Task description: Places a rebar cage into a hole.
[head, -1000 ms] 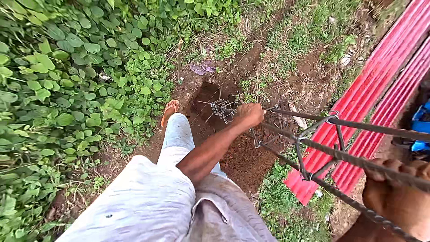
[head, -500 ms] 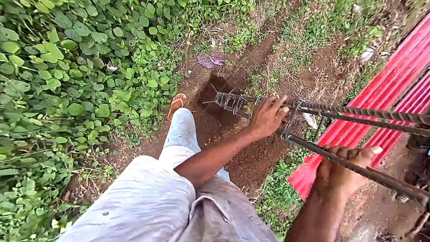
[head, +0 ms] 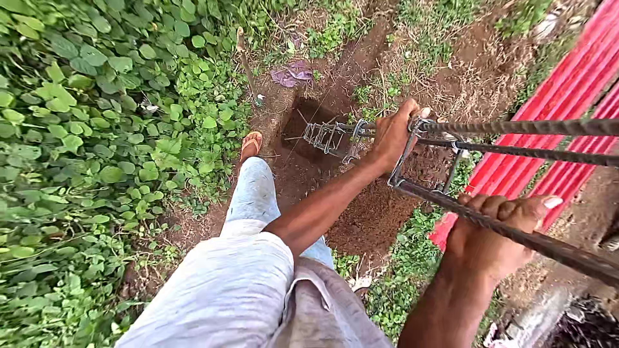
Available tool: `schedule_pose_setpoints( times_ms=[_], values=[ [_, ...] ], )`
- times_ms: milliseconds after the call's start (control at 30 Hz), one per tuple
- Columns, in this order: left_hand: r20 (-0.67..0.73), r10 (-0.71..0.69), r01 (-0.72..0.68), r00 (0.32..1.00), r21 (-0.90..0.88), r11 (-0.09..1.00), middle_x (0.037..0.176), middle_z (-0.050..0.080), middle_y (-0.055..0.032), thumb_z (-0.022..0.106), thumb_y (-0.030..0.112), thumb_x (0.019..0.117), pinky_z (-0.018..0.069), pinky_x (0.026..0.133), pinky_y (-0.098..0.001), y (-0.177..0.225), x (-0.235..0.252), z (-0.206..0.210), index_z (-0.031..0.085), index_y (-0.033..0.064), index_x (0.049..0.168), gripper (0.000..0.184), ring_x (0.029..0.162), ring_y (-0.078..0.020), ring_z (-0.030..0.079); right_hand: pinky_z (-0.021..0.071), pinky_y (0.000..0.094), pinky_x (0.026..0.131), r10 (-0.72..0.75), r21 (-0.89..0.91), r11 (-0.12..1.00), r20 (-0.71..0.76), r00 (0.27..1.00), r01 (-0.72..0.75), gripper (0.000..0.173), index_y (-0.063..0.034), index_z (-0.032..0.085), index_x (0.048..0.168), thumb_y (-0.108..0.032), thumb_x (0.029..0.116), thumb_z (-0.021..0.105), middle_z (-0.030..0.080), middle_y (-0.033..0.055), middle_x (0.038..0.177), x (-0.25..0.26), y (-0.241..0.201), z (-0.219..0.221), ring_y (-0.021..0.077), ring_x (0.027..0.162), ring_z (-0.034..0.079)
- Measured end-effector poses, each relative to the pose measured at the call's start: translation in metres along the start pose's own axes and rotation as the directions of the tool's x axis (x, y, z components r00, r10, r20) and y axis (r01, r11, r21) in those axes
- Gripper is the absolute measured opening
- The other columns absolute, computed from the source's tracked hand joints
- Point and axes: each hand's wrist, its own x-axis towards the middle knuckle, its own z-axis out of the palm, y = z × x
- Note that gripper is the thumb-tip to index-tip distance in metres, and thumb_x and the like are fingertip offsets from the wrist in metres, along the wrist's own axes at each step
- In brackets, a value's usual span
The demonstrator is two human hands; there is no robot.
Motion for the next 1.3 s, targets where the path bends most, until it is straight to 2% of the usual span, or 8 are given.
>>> schedule_pose_setpoints(
  times_ms=[133,467,600,733,900,1133,1233,1300],
  values=[
    [-0.003,0.085,-0.085,0.996,-0.011,0.996,0.085,0.069,-0.012,0.055,0.016,0.1044,0.0532,0.079,-0.0497,-0.018,0.012,0.014,0.061,0.0015,0.11,0.017,0.08,-0.0269,0.069,0.0504,0.0261,0.057,0.028,-0.022,0.999,-0.063,0.998,-0.03,0.052,-0.0186,0.043,0.069,-0.026,0.1139,0.018,0.039,-0.0083,0.05,0.006,0.013,0.008,0.0073,0.047,0.048],
    [0.226,-0.071,0.051,0.972,0.092,0.994,0.102,0.07,-0.0213,0.048,0.011,0.1053,0.0548,0.088,-0.0521,-0.155,0.008,0.012,0.061,-0.0024,0.119,0.023,0.095,-0.0344,0.07,0.0504,0.0262,0.066,0.064,-0.05,0.997,0.001,0.998,-0.064,0.042,-0.0191,0.048,0.071,-0.026,0.1104,0.033,0.042,-0.0105,0.056,-0.027,0.169,0.001,0.0046,0.055,0.049],
    [0.255,-0.082,0.051,0.964,0.126,0.991,0.107,0.07,-0.0227,0.048,0.01,0.1055,0.054,0.092,-0.0524,-0.151,0.005,0.005,0.061,-0.003,0.123,0.025,0.099,-0.036,0.07,0.0504,0.0257,0.069,0.076,-0.015,0.997,0.019,0.997,-0.075,0.041,-0.0209,0.049,0.071,-0.027,0.1099,0.035,0.042,-0.0117,0.057,-0.031,0.168,-0.002,0.0034,0.056,0.049],
    [0.244,-0.037,0.016,0.969,0.088,0.996,0.105,0.07,-0.0214,0.047,0.011,0.1062,0.0551,0.09,-0.0511,-0.154,0.017,0.007,0.061,-0.0024,0.123,0.026,0.096,-0.0338,0.071,0.0506,0.0244,0.071,0.041,-0.02,0.999,0.055,0.998,-0.04,0.041,-0.0216,0.052,0.072,-0.03,0.1096,0.039,0.045,-0.013,0.057,-0.027,0.173,0.004,0.0019,0.057,0.05],
    [0.253,-0.042,0.017,0.966,0.101,0.995,0.11,0.071,-0.0184,0.048,0.011,0.1054,0.0536,0.093,-0.0524,-0.158,0.024,0.04,0.061,0.0006,0.124,0.025,0.101,-0.0319,0.07,0.0508,0.0253,0.067,0.055,0.004,0.998,0.059,0.997,-0.055,0.044,-0.0191,0.052,0.071,-0.024,0.1105,0.033,0.045,-0.011,0.057,-0.003,0.18,-0.02,0.0035,0.055,0.05],
    [0.144,-0.016,0.008,0.989,0.056,0.998,0.103,0.07,-0.0172,0.045,0.011,0.1063,0.0566,0.085,-0.0463,-0.132,0.032,0.041,0.061,-0.0002,0.122,0.025,0.092,-0.0277,0.071,0.0514,0.0275,0.07,-0.015,0.008,1.0,0.154,0.988,0.014,0.044,-0.0221,0.052,0.069,-0.032,0.1103,0.04,0.044,-0.0119,0.056,0.014,0.163,-0.022,0.0036,0.056,0.05],
    [0.119,-0.008,-0.002,0.993,0.085,0.996,0.107,0.069,-0.0192,0.043,0.011,0.1068,0.0558,0.089,-0.0441,-0.165,0.028,0.03,0.06,-0.0024,0.124,0.027,0.097,-0.0276,0.069,0.0491,0.025,0.069,0.011,-0.055,0.999,0.205,0.979,0.001,0.043,-0.0227,0.052,0.07,-0.035,0.1103,0.041,0.044,-0.0134,0.059,0.002,0.194,-0.013,0.0013,0.058,0.049],
    [0.175,-0.002,-0.022,0.985,0.137,0.99,0.108,0.07,-0.0215,0.042,0.01,0.107,0.0558,0.09,-0.0479,-0.185,0.025,0.032,0.06,-0.0028,0.126,0.029,0.097,-0.0318,0.071,0.05,0.0255,0.066,0.014,-0.076,0.997,0.149,0.989,-0.002,0.042,-0.0207,0.052,0.072,-0.031,0.1102,0.039,0.044,-0.0128,0.058,-0.003,0.214,-0.018,0.0019,0.056,0.049]
  ],
)
